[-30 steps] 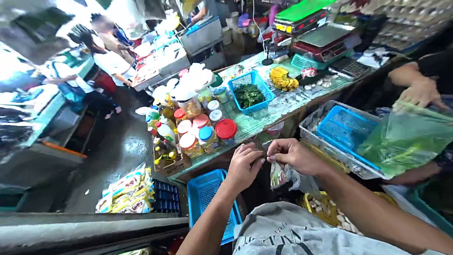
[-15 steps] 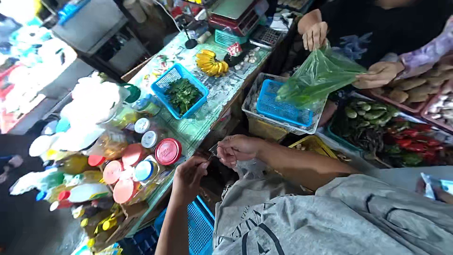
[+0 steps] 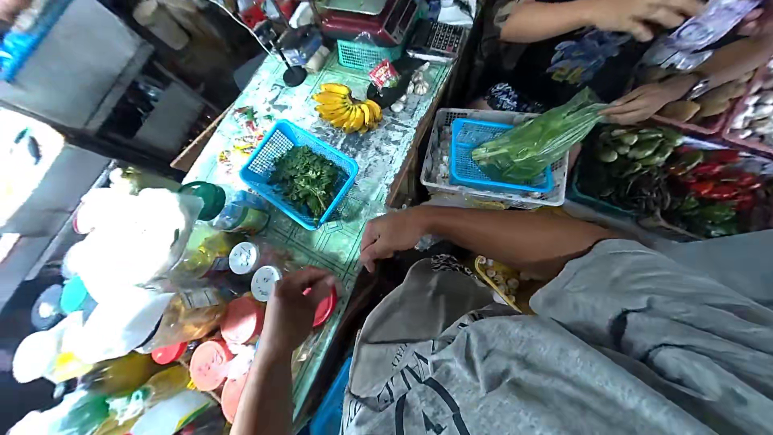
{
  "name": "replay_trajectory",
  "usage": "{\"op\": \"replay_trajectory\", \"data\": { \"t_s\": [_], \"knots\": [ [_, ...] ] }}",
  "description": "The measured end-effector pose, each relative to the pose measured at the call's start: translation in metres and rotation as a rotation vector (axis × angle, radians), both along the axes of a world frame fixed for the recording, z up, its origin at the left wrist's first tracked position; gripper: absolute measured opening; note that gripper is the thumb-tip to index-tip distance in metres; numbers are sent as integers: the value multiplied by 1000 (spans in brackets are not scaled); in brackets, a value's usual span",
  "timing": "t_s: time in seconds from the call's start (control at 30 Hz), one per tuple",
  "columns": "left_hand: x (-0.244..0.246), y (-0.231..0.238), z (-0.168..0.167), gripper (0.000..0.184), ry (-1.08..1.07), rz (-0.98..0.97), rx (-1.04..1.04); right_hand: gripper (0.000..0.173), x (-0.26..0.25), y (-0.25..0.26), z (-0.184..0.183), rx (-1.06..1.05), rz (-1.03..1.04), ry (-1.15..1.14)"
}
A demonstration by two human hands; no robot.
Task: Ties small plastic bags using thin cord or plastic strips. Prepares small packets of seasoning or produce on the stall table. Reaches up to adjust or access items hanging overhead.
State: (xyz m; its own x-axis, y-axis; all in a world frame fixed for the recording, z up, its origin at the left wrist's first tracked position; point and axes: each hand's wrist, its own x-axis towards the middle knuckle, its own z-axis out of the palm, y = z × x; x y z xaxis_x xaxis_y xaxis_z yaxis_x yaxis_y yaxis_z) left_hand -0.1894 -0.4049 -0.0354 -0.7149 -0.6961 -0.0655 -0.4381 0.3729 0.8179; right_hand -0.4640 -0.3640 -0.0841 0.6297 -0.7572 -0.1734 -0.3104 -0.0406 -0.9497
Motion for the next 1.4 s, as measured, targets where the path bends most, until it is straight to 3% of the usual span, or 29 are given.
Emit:
{"op": "replay_trajectory", "data": {
  "t_s": [0.1,0.17,0.33,0.57,0.8,1.03,1.4],
  "knots": [
    [0,-29,-13,15,326,114,221,30,1,-17,6,-2,-170,-98],
    [4,-44,-19,16,388,110,256,30,2,-25,9,-41,-239,-47],
    [8,-68,-12,10,67,113,-162,34,-4,-46,15,-189,-269,216],
    [-19,-101,1,24,-192,-66,-322,38,-20,-79,13,-343,-227,309],
    [-62,-139,-1,16,-243,-92,-434,34,-36,-115,17,-197,-160,143],
    [-81,-176,23,19,-308,-72,-650,31,-25,-152,24,-265,-258,157],
    [-57,-185,20,12,-329,55,-645,25,15,-168,15,-528,-446,273]
  ]
}}
